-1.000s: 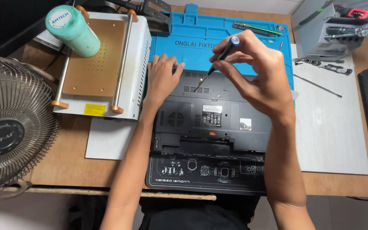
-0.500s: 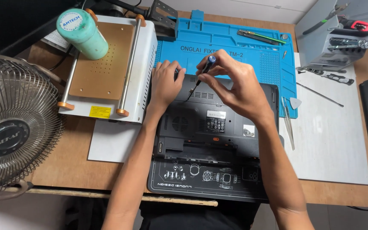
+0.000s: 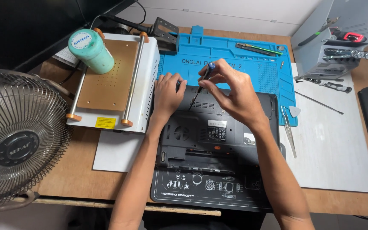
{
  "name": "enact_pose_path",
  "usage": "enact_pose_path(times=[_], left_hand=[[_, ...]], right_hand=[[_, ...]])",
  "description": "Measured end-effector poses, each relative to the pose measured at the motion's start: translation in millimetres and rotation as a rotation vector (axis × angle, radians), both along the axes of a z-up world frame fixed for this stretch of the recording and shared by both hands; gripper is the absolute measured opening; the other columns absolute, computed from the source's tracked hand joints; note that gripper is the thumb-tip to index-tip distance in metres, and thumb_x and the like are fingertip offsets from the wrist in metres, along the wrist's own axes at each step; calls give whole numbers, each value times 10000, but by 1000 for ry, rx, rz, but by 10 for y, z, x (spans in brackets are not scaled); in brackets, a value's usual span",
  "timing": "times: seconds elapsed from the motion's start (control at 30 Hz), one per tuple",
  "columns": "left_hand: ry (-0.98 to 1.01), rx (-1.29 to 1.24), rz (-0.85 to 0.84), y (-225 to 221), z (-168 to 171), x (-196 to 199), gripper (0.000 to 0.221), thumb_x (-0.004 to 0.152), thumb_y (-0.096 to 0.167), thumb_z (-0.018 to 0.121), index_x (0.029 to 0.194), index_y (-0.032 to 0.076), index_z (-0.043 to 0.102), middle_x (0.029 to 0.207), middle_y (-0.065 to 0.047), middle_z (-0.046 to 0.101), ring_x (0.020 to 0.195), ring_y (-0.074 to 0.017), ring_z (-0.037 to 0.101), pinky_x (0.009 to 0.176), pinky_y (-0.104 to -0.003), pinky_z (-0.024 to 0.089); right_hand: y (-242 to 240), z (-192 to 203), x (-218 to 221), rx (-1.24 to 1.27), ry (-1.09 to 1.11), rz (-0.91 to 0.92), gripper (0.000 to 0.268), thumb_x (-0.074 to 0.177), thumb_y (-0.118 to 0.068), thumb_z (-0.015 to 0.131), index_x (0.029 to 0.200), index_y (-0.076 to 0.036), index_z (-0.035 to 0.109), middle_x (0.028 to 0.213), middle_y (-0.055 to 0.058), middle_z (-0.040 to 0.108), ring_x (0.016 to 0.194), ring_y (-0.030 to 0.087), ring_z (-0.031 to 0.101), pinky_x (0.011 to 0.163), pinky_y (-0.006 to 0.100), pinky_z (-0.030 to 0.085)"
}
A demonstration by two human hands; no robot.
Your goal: Removing screws from the back cover of a laptop and prying the case open for repair.
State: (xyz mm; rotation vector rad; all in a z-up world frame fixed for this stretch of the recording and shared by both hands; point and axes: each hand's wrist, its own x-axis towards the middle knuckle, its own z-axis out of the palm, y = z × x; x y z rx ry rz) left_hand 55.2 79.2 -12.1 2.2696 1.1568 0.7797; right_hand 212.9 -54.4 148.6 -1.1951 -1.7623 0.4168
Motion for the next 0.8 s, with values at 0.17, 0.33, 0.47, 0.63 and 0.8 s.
enact_pose_path(times=[0.17, 0.33, 0.47, 0.63, 0.8], left_hand=[[5, 19, 15, -14, -3, 8, 258, 1050, 350, 526, 906, 147, 595, 875, -86, 567, 909, -288, 557, 858, -438, 406], [2, 24, 13, -11, -5, 11, 255, 1046, 344, 530, 897, 145, 592, 872, -84, 565, 909, -291, 560, 853, -435, 409], [8, 22, 10, 0, -24, 14, 242, 1045, 348, 538, 906, 157, 590, 882, -70, 567, 926, -287, 563, 863, -436, 408], [6, 29, 3, -20, -3, 1, 230, 1053, 326, 544, 907, 155, 593, 882, -62, 561, 919, -284, 562, 851, -439, 410], [25, 41, 2, -59, 86, -3, 203, 1050, 282, 557, 923, 129, 595, 903, -97, 571, 944, -321, 568, 854, -460, 418]], right_hand=[[8, 13, -6, 9, 4, -17, 156, 996, 29, 665, 1143, 17, 610, 968, 210, 717, 834, 378, 773, 831, 541, 614], [22, -20, 14, 15, 14, -24, 136, 1004, 18, 663, 1128, 19, 608, 972, 213, 718, 833, 371, 774, 829, 531, 613], [18, -54, 35, 39, 13, 0, 193, 960, -43, 761, 1031, -1, 588, 954, 180, 727, 853, 351, 771, 825, 486, 622], [-4, -125, -97, 47, 49, 45, 203, 949, 18, 735, 1076, 4, 577, 924, 162, 723, 852, 319, 767, 823, 477, 632], [59, -341, -165, 174, 71, -15, 397, 948, 56, 731, 1249, -31, 486, 896, 96, 670, 813, 259, 723, 825, 455, 624]])
